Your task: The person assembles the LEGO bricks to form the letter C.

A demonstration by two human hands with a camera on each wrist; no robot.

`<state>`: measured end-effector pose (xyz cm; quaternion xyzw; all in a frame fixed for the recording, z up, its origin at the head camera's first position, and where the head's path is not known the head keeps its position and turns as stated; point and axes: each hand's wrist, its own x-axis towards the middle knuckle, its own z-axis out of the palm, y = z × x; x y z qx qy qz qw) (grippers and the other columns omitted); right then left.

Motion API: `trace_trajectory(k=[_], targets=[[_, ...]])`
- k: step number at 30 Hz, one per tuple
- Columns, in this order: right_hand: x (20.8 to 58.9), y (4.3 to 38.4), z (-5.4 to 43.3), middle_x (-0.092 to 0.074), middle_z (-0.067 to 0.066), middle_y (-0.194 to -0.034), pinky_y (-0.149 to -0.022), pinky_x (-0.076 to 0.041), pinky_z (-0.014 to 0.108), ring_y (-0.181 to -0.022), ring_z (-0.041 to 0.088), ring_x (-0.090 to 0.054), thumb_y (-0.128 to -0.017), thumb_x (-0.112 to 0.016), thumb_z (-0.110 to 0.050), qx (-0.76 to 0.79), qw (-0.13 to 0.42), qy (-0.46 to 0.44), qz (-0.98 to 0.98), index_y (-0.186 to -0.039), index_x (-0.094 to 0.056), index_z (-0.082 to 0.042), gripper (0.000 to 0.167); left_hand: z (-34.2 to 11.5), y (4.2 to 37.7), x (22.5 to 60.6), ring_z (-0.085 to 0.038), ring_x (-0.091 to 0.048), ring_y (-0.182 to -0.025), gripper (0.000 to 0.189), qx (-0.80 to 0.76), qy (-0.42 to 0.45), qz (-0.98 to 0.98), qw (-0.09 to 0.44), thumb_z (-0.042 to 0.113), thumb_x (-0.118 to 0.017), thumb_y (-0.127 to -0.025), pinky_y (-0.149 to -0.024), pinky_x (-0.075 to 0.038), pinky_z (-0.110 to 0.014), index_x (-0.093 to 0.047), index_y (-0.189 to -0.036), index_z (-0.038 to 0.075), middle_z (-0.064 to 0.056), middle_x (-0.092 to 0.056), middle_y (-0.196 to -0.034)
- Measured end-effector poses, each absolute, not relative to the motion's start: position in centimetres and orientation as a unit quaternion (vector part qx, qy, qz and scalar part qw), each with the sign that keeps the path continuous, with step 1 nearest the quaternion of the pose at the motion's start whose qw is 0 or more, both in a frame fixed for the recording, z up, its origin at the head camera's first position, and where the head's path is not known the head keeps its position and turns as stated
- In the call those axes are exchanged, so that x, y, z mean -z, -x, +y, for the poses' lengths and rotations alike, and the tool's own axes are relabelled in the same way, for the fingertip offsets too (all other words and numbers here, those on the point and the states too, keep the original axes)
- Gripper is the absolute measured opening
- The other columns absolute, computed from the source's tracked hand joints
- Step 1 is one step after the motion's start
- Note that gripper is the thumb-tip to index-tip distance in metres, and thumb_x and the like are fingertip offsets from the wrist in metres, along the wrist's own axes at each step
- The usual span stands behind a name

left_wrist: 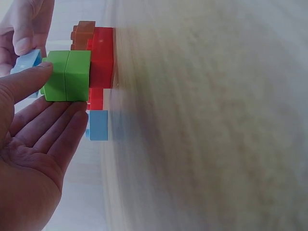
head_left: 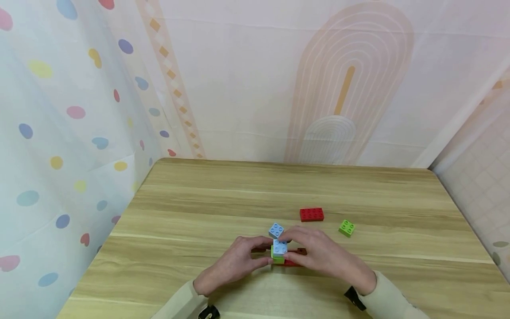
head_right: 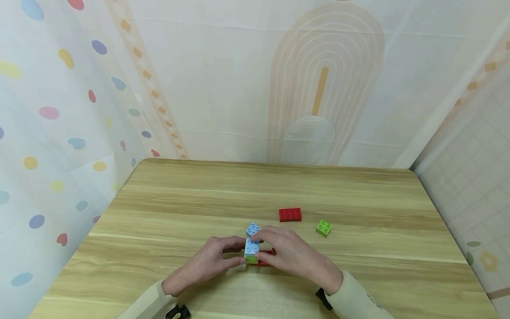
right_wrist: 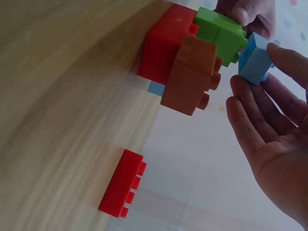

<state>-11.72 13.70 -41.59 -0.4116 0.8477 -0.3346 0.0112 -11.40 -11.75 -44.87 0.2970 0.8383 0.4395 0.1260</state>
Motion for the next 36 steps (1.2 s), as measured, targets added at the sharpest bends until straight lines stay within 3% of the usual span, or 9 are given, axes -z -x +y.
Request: trace_trajectory(k=[21,36], targets=[[42.13,11.61,13.21,-0.069,-0.001,-0.118,-0.087,-0.058,0.024,-0.105,0.009,-0.065,-0.095,-0.077,-0.014,0.323,-0.006,0.420,0.848,-0.117,-0.073,-0.010,0.023,-11.56,11.37,44.84,-0.027,-0.071,-0.113,0.041,-0.437,-0.291,0.842,0.127,0.011,-0.078,-0.094,-0.096,-0.056,-0.028,-0.065,-0.132,0.003,-0.011,-0.072,-0.127],[41.73,11.52,13.12,-0.067,-0.003,-0.118,-0.090,-0.058,0.026,-0.105,0.010,-0.065,-0.097,-0.076,-0.017,0.318,0.043,0.399,0.859,-0.116,-0.075,-0.010,0.020,-11.66,11.62,45.00,-0.020,-0.070,-0.114,0.039,-0.436,-0.300,0.839,0.128,0.010,-0.079,-0.092,-0.098,-0.055,-0.027,-0.067,-0.129,0.005,-0.010,-0.072,-0.126]])
